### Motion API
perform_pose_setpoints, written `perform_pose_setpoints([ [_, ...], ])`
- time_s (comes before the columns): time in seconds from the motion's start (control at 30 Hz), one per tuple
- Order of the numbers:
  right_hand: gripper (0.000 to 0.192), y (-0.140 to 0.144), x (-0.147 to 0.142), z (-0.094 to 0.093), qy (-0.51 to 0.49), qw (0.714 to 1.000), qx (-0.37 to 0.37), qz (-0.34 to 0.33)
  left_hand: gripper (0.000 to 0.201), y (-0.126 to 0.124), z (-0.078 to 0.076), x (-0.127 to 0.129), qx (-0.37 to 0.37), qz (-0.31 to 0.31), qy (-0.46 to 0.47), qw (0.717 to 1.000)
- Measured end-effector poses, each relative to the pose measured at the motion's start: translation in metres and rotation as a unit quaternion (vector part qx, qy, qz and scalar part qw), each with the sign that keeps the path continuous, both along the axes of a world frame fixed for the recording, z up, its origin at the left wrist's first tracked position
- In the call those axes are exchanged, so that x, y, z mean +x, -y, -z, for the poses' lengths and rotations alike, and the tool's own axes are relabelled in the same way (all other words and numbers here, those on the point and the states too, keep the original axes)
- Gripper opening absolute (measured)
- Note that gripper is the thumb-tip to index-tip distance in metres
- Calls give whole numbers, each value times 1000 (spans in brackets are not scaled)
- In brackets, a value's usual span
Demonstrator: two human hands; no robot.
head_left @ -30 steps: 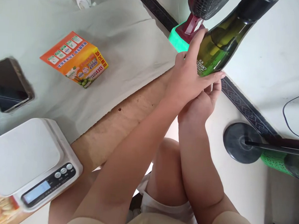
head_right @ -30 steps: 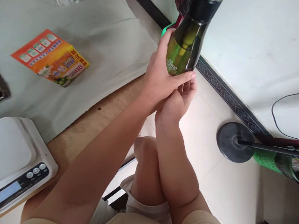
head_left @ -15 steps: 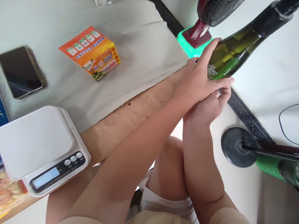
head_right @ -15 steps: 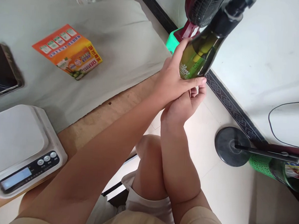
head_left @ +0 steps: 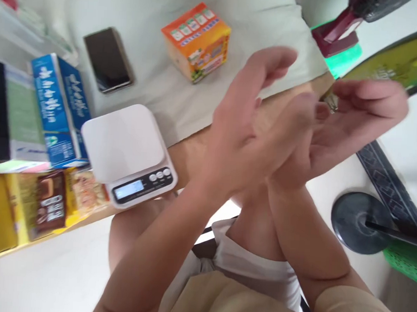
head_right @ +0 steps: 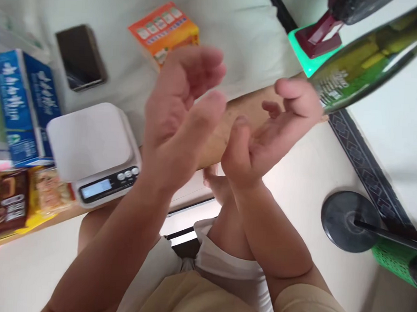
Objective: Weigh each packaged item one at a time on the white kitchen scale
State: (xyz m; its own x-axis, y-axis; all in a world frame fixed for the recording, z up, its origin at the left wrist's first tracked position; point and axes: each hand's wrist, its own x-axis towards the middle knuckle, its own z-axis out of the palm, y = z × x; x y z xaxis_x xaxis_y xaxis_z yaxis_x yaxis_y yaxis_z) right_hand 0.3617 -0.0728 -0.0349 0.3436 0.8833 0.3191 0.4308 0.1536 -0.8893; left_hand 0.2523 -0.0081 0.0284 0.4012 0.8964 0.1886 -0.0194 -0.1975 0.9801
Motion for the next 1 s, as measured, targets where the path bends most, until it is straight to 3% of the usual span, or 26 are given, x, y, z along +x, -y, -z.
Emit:
perform_pose_setpoints([
  [0.1, 49, -20, -45, -6, 40, 999, 17, -16, 50, -4, -6, -85, 26, -82, -10, 996],
  [0.23, 44, -37, -104, -10, 71, 994, 79, -28, 17, -11, -4, -200, 95, -164, 5, 982],
  [0.37, 41, -48, -164, -10, 117, 978, 162, -59, 18, -17, 11, -267, 166, -246, 20, 955],
  [0.5, 42, -62, -215, -14, 141, 968, 161, -128, 13, -16, 14, -290, 173, -308, 19, 935],
  [0.67, 42, -93, -259, -35, 125, 960, 165, -187, 10, -10, 10, -302, 170, -360, 12, 917],
  [0.8, 41, -112, -289, -44, 107, 958, 140, -227, 31, -11, 14, -308, 160, -373, -35, 913],
  [0.9, 44, -116, -305, -39, 112, 952, 144, -247, 52, -13, 21, -310, 89, -350, -51, 931],
  [1.0, 51, -114, -312, -30, 126, 950, 99, -269, 56, -13, 26, -313, 69, -343, -17, 936],
])
